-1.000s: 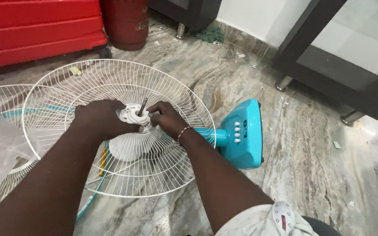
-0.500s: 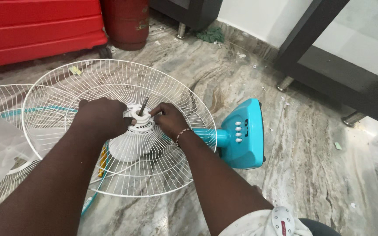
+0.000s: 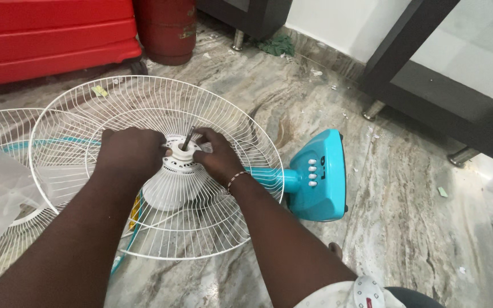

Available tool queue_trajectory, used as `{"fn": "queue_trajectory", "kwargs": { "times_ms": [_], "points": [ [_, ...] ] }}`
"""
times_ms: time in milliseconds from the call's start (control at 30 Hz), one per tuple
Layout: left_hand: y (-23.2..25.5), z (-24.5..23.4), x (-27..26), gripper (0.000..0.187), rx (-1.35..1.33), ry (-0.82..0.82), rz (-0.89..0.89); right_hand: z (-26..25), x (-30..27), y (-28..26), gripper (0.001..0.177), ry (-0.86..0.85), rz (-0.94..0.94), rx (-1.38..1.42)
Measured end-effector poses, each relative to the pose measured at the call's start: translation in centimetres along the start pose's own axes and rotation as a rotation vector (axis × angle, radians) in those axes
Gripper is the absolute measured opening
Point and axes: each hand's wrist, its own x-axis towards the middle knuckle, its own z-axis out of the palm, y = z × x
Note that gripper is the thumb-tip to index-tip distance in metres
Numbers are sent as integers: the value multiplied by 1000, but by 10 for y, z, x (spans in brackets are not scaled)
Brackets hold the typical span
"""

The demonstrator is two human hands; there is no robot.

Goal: The person assembles a pedestal fan by attaching the motor housing to the stand, mounting the fan blades, and securing the front grille. The person uses a screwdriver to tighten the central nut and completes the assembly.

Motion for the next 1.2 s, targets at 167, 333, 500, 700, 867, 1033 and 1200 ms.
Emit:
{"fn": "queue_trajectory", "kwargs": {
  "times_ms": [167,333,500,700,867,1033,1200],
  "points": [
    [-2,3,1,27,-30,25,-3,-1,2,-5,55,-126,-35,-22],
    [-2,5,1,23,-55,64,-18,-11,9,-8,56,-220,-25,-129],
    [-2,12,7,16,-24,157,-23,7,3,-20,66,-5,2,-195],
    [-4,4,12,25,-24,45,-9,12,-2,-33,65,101,40,-255],
    [-4,-11,7,62,-38,-72,15,-3,-4,-15,36,24,33,20],
    [2,-17,2,67,8,-109,9,-2,-3,5,20,63,63,37],
    [0,-12,0,58,-18,-43,12,4,0,10,13,148,37,17]
  ]
}}
